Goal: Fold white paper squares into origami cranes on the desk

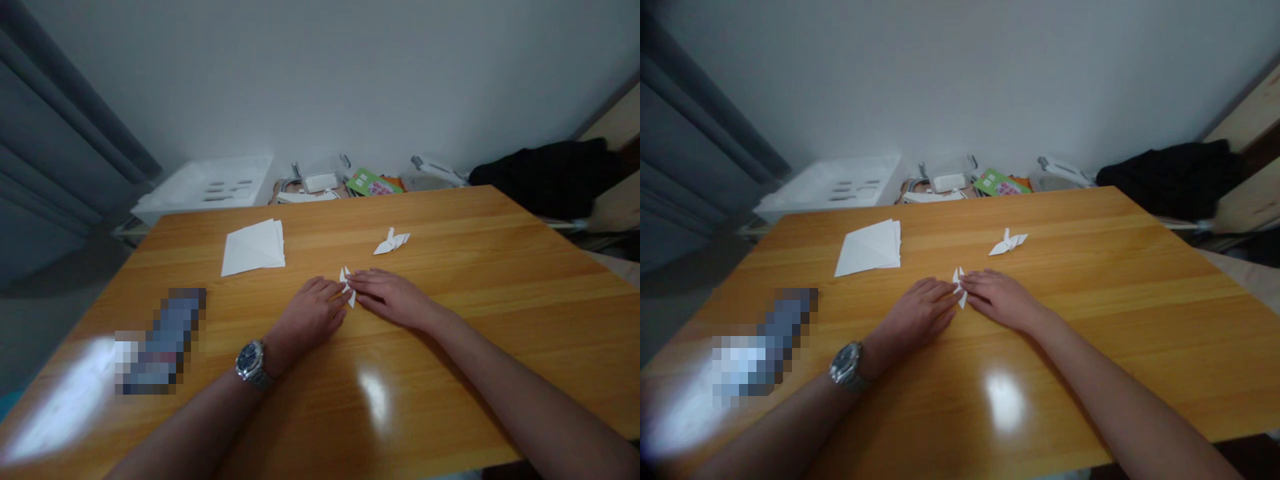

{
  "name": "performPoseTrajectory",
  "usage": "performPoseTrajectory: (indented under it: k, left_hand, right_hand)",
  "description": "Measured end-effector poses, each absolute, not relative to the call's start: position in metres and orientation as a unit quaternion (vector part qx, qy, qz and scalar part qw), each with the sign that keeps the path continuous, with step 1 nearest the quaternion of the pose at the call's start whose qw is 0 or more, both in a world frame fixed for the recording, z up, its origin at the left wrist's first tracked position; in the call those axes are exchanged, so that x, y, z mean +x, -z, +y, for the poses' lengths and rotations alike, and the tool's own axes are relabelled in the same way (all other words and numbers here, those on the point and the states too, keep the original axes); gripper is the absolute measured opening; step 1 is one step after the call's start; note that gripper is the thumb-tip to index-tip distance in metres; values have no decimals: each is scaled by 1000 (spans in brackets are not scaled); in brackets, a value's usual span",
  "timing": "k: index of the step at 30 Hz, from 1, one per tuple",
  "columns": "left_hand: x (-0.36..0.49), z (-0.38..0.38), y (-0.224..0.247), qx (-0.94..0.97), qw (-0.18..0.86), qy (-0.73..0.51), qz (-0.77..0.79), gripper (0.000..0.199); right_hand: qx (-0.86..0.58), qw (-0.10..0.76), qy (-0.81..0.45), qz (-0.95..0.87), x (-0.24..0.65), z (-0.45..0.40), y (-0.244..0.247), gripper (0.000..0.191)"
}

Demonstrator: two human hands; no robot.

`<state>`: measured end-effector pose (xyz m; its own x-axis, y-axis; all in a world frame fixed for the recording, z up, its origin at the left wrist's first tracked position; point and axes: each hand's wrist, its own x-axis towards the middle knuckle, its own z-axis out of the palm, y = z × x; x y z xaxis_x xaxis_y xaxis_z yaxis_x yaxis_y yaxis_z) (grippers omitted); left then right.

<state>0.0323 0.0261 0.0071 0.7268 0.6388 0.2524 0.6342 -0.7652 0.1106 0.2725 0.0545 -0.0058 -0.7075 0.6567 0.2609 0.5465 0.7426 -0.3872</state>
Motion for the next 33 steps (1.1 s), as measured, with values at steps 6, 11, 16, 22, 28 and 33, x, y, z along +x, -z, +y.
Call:
performPoseTrajectory:
  k: [6, 11, 16, 22, 28, 33]
  left_hand:
    - [35, 23, -9, 930, -5, -113, 351, 35]
    - [36, 21, -9, 929, -20, -107, 355, 35]
    - [37, 21, -12, 931, -13, -114, 347, 33]
    - [36, 20, -11, 928, -15, -128, 349, 31]
    - [35, 20, -13, 926, -4, -120, 359, 31]
    - [35, 20, -15, 926, -1, -120, 358, 31]
  right_hand:
    - [-329, 171, -126, -920, 273, 54, 4, 38]
    - [-338, 163, -103, -921, 270, 49, 1, 38]
    - [-340, 154, -95, -923, 271, 50, 0, 38]
    - [-329, 159, -101, -925, 274, 53, 2, 40]
    - [-326, 161, -99, -926, 276, 53, 2, 38]
    - [-325, 158, -122, -925, 277, 52, 4, 41]
